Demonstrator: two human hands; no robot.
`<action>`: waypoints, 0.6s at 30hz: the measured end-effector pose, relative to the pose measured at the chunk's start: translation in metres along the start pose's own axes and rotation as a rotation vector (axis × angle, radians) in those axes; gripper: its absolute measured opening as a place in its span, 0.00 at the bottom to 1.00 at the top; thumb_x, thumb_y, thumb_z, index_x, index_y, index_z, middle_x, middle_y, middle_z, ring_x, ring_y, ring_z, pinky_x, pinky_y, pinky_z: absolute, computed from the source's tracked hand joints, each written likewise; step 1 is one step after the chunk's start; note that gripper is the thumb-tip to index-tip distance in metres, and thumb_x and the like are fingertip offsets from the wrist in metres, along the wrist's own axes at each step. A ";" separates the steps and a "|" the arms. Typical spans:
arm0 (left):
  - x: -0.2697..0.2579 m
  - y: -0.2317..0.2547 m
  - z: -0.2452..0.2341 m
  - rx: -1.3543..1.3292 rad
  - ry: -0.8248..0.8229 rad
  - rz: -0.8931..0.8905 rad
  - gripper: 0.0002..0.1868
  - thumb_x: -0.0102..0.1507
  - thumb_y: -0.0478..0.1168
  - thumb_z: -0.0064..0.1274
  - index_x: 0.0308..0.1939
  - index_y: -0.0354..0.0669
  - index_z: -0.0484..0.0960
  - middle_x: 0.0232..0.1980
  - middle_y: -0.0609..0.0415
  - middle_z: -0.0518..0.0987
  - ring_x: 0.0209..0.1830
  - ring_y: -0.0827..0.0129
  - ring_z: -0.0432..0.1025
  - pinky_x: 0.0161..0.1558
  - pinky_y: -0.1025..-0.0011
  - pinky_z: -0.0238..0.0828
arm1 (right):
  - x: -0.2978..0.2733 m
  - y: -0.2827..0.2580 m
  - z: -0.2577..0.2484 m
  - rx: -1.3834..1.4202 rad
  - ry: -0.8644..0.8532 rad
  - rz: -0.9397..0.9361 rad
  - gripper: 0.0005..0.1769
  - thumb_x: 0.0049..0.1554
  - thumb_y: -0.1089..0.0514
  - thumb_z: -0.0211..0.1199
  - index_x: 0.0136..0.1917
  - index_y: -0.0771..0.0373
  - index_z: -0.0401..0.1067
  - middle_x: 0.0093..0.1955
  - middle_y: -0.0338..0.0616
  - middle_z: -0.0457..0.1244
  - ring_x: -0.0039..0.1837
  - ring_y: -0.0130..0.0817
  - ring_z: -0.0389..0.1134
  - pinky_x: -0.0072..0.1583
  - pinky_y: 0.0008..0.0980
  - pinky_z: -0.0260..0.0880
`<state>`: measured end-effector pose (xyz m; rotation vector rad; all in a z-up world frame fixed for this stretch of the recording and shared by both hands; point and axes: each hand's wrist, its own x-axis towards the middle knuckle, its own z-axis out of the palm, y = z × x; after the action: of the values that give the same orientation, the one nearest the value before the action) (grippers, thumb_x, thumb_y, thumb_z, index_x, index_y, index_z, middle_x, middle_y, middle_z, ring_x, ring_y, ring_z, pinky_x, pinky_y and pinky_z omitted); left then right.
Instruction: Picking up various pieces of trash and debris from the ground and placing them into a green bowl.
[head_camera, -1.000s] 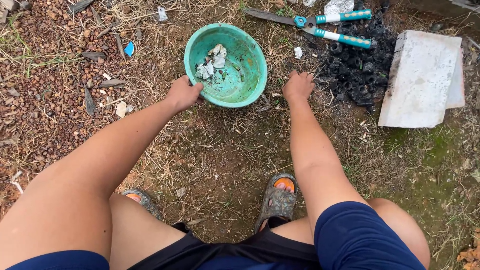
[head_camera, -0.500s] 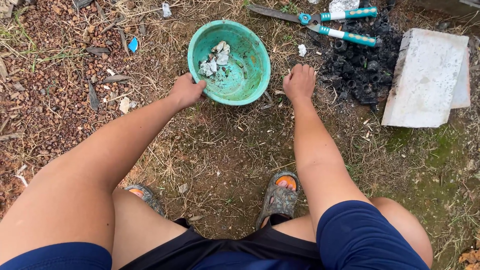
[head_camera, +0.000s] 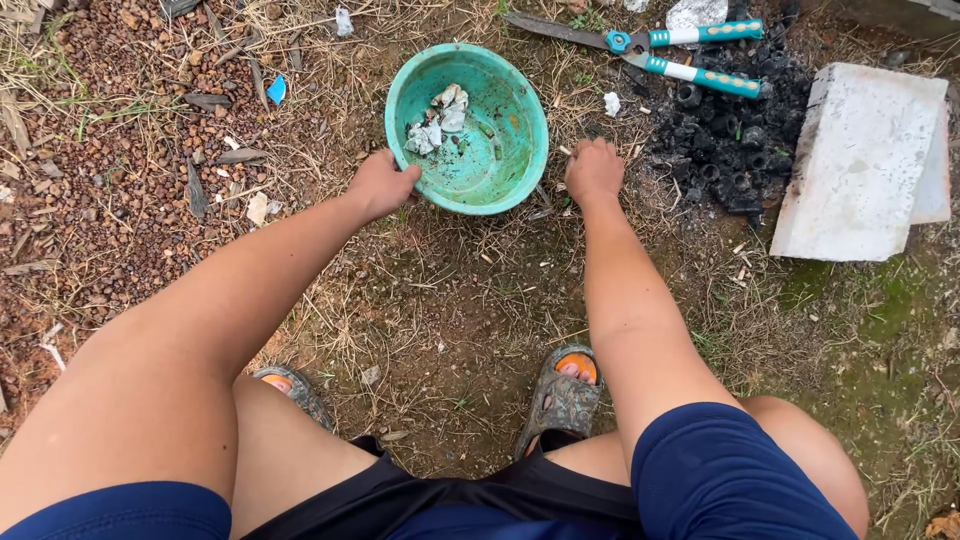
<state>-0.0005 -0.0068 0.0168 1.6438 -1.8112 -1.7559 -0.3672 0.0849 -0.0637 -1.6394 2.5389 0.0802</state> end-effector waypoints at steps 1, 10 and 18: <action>0.000 0.001 0.000 0.030 0.005 -0.020 0.16 0.67 0.42 0.49 0.51 0.32 0.80 0.42 0.46 0.86 0.32 0.65 0.82 0.40 0.66 0.80 | -0.001 -0.003 -0.004 0.087 0.055 0.017 0.10 0.60 0.51 0.64 0.51 0.57 0.75 0.54 0.47 0.64 0.61 0.45 0.64 0.60 0.47 0.67; 0.001 0.002 0.001 0.009 0.025 -0.024 0.16 0.67 0.42 0.49 0.53 0.34 0.78 0.43 0.47 0.86 0.32 0.65 0.82 0.39 0.66 0.80 | -0.004 -0.070 -0.097 0.606 0.241 -0.226 0.06 0.55 0.57 0.63 0.45 0.60 0.72 0.42 0.41 0.64 0.45 0.38 0.67 0.49 0.41 0.68; 0.002 0.005 0.000 0.044 0.058 -0.006 0.17 0.67 0.42 0.50 0.54 0.33 0.77 0.43 0.46 0.85 0.32 0.63 0.82 0.37 0.64 0.78 | 0.008 -0.009 -0.042 0.533 0.402 -0.159 0.10 0.57 0.60 0.58 0.50 0.58 0.78 0.50 0.45 0.71 0.56 0.44 0.70 0.57 0.44 0.71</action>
<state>-0.0046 -0.0095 0.0193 1.7000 -1.8337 -1.6638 -0.3652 0.0690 -0.0231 -1.7371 2.3545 -0.9394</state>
